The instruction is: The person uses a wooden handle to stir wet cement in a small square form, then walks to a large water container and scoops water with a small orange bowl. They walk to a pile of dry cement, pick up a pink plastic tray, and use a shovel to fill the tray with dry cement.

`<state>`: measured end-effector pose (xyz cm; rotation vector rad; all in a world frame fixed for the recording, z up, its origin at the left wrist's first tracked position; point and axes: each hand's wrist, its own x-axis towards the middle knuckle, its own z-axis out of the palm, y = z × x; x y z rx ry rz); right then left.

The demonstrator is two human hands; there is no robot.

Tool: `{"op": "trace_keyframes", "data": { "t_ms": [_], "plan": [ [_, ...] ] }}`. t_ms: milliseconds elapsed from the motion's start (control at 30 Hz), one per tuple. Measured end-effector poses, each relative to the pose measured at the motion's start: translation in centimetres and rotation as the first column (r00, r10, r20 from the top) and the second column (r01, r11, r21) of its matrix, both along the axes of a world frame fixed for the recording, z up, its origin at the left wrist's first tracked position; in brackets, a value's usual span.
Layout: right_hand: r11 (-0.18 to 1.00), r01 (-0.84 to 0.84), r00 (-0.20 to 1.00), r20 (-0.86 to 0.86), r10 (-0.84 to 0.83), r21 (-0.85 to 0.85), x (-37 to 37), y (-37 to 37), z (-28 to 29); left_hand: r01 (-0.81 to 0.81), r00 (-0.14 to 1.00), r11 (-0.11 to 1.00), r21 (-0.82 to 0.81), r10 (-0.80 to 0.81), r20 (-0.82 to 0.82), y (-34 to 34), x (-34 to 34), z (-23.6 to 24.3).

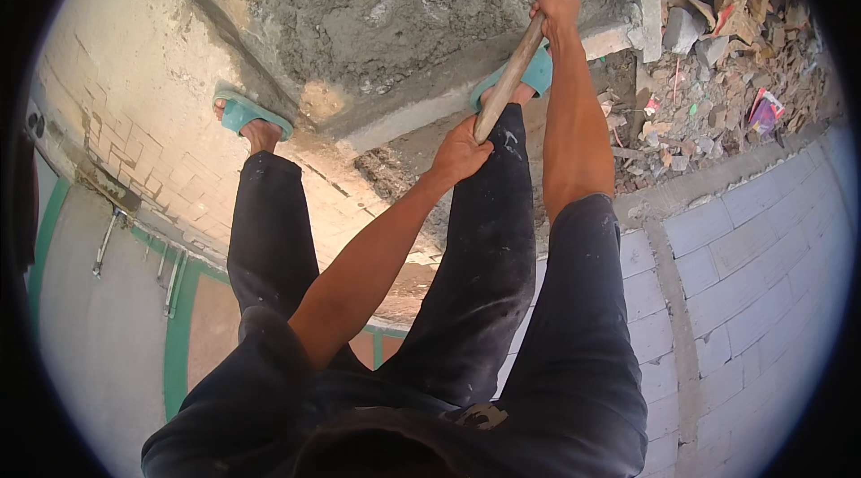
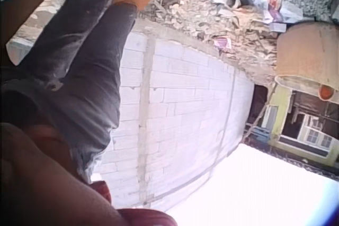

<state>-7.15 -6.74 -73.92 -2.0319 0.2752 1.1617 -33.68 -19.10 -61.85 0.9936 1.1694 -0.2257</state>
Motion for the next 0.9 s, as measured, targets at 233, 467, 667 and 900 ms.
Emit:
{"op": "trace_keyframes", "data": {
  "t_ms": [233,467,667,900],
  "plan": [
    [0.951,0.283,0.893,-0.327,-0.308,-0.124,-2.5,-8.9,-0.4,0.416,0.896,0.909,-0.007,-0.411,-0.168,5.4,-6.1,8.5],
    [0.879,0.426,0.746,-0.466,-0.475,-0.214,-21.0,-5.3,0.1,0.586,0.797,0.802,0.117,-0.543,-0.265,15.1,-21.5,13.1],
    [0.674,0.696,0.502,-0.503,-0.704,-0.248,-43.2,1.8,4.5,0.717,0.663,0.681,0.149,-0.600,-0.448,24.0,-39.6,18.0],
    [0.690,0.718,0.573,-0.484,-0.662,-0.094,-55.2,5.0,16.9,0.717,0.588,0.697,-0.026,-0.625,-0.513,26.2,-53.5,21.7]
  ]
}}
